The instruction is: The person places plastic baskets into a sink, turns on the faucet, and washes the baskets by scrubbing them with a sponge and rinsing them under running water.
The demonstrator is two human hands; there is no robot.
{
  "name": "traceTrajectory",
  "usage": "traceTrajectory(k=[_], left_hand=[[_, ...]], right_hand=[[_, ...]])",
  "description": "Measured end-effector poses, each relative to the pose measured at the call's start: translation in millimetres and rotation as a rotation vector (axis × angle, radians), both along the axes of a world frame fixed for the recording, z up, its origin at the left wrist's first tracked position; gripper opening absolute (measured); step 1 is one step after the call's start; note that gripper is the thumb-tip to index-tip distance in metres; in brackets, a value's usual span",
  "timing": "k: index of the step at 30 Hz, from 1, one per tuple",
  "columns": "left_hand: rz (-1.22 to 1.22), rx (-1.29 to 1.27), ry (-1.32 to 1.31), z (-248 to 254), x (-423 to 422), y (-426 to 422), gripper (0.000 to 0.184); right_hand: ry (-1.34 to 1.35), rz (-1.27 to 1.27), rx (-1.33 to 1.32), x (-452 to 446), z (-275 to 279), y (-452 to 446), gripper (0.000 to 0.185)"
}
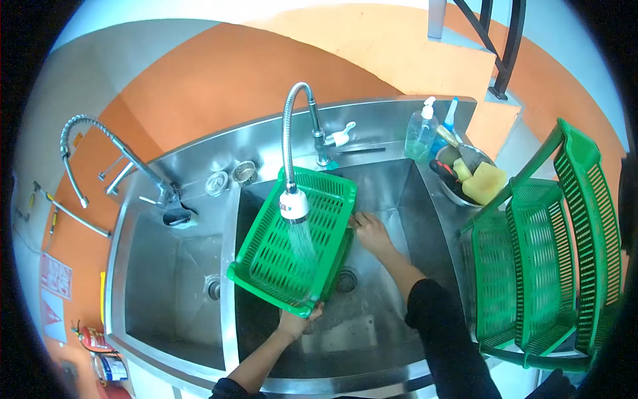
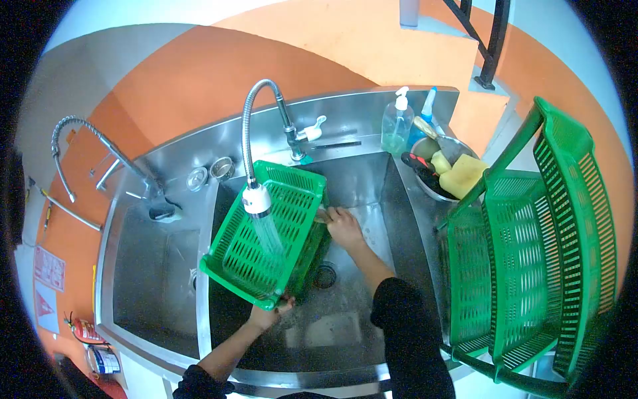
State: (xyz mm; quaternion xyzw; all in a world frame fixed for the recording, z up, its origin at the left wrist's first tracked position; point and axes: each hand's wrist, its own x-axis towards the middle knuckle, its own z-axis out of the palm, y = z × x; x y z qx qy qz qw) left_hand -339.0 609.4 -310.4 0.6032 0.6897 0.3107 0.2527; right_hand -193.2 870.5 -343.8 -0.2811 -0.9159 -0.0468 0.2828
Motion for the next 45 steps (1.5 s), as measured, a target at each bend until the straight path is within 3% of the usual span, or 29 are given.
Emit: traceTrajectory(k=[1, 3, 7, 9, 13, 16, 18, 20, 21, 22, 25, 27, 29, 32, 35, 40, 44, 45], left_hand=[[-0.016, 0.022, -0.001, 3, 1, 0, 0.016], [-0.008, 0.017, -0.01, -1, -4, -1, 0.016], [-0.068, 0.043, 0.116, -6, -8, -2, 0.016], [-0.051, 0.061, 0.074, -9, -7, -1, 0.018], [-0.085, 0.062, 0.032, -14, -11, -2, 0.022], [-0.118, 0.004, 0.051, -15, -12, -4, 0.023], [-0.095, -0.013, 0.025, -18, -11, -4, 0.023], [-0.079, -0.025, 0.067, -7, -11, -3, 0.025], [-0.1, 0.176, 0.119, -12, -12, 0, 0.029], [-0.114, 0.291, 0.207, -19, -15, 2, 0.032], [-0.12, 0.179, 0.21, -18, -14, -1, 0.034], [-0.104, 0.118, 0.213, -8, -10, -3, 0.036], [-0.061, 0.048, 0.142, 7, -8, -7, 0.04], [0.008, -0.087, 0.05, 20, -2, -17, 0.047], [0.066, -0.128, 0.043, 20, 0, -21, 0.052], [0.078, -0.092, 0.004, 11, 0, -21, 0.048], [0.088, -0.03, -0.018, 5, 3, -22, 0.045], [0.095, -0.025, -0.023, 7, 4, -22, 0.044]], right_hand=[[-0.007, 0.003, -0.004, -1, -12, -6, 0.026], [0.343, -0.002, -0.478, -11, -26, -19, 0.021], [0.356, 0.072, -0.629, -2, -19, -27, 0.029], [0.166, 0.267, -0.681, 3, -13, -33, 0.033], [0.088, 0.354, -0.67, 3, -24, -43, 0.04], [-0.016, 0.266, -0.511, 5, -18, -25, 0.031], [-0.223, 0.012, -0.18, 2, 1, -9, 0.023], [-0.092, -0.106, -0.374, -8, -21, -13, 0.018], [-0.088, -0.137, -0.217, -9, -46, -13, 0.021], [0.024, -0.129, -0.35, -12, -47, -19, 0.024], [0.046, -0.183, -0.593, -16, -28, -28, 0.025], [-0.054, -0.214, -0.494, -14, -21, -29, 0.019], [-0.096, -0.227, -0.334, -16, -52, -19, 0.03], [-0.231, -0.206, -0.232, -30, -99, 9, 0.03], [-0.263, 0.051, -0.15, -37, -100, 22, 0.027], [-0.394, -0.25, -0.242, -18, -22, -29, 0.018], [-0.456, -0.201, -0.181, -10, 9, -26, 0.014], [-0.367, -0.168, -0.06, -11, 8, -20, 0.014]])
